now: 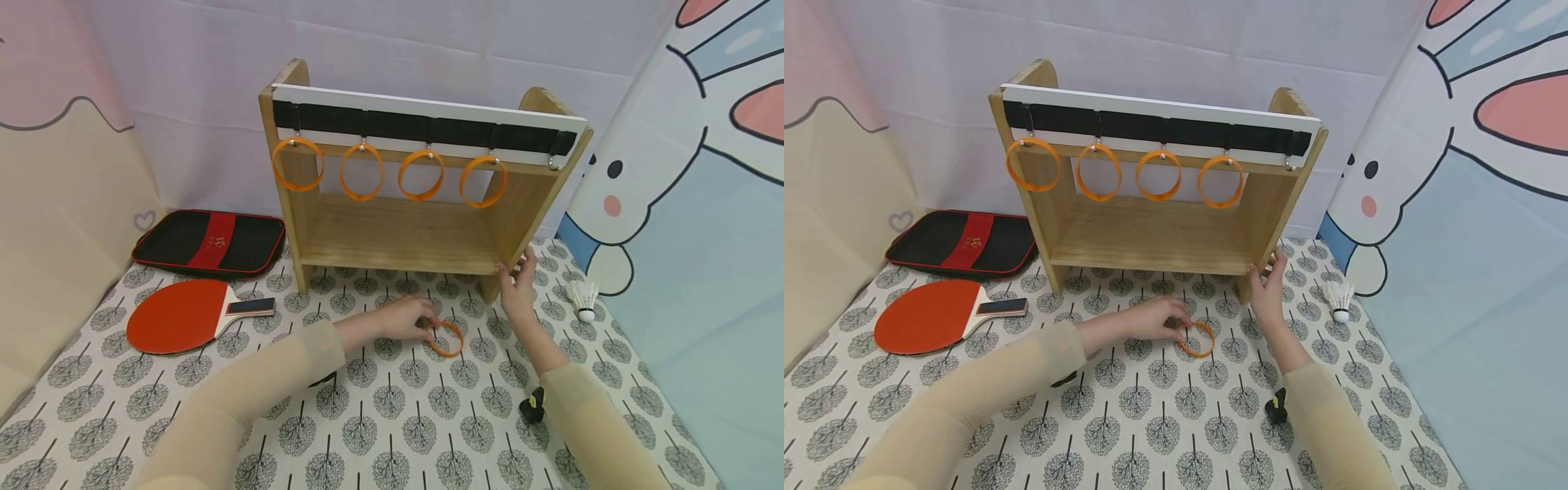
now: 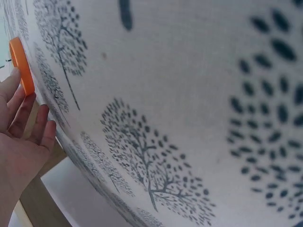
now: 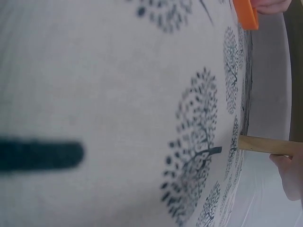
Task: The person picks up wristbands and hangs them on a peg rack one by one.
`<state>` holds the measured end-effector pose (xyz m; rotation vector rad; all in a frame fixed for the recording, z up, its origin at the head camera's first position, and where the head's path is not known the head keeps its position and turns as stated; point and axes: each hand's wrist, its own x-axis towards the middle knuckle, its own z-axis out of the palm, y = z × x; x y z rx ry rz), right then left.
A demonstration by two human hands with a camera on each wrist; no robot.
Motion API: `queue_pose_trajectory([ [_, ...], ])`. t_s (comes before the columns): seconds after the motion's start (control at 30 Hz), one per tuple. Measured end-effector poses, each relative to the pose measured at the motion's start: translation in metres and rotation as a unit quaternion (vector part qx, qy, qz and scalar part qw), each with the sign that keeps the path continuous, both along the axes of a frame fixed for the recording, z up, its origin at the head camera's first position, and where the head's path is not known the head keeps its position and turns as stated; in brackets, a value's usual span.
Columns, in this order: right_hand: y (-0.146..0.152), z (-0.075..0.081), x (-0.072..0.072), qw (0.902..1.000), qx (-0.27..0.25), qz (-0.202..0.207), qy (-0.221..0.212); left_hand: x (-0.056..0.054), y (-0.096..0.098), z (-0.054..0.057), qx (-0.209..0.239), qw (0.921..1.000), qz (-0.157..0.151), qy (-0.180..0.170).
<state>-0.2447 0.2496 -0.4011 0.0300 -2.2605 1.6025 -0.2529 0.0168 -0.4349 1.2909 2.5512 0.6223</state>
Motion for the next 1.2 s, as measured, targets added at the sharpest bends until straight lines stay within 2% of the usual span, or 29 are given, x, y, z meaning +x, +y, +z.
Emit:
queue_pose_trajectory([
  [0.13,-0.001,0.001,0.000,1.0000,0.002,0.001,-0.002,0.003,0.000,0.002,0.022,0.9997,0.005,-0.012],
  [0.37,0.014,-0.021,-0.015,1.0000,0.000,-0.003,-0.003,0.009,0.000,0.007,0.030,0.9991,0.008,-0.030],
  [0.5,0.015,-0.027,-0.018,0.9999,0.004,-0.003,0.009,0.016,0.000,0.013,0.039,0.9983,0.008,-0.043],
  [0.67,0.014,-0.026,-0.017,1.0000,0.000,-0.005,0.007,0.022,0.001,0.023,0.082,0.9916,0.024,-0.097],
  [0.8,0.014,-0.026,-0.018,1.0000,0.001,-0.008,0.003,0.026,0.001,0.029,0.107,0.9842,0.052,-0.131],
  [1.0,0.014,-0.024,-0.017,1.0000,0.006,-0.008,-0.002,0.033,0.002,0.042,0.126,0.9794,0.084,-0.134],
  [1.2,0.005,-0.007,-0.005,1.0000,0.000,-0.004,-0.008,0.038,0.001,0.062,0.160,0.9726,0.088,-0.144],
])
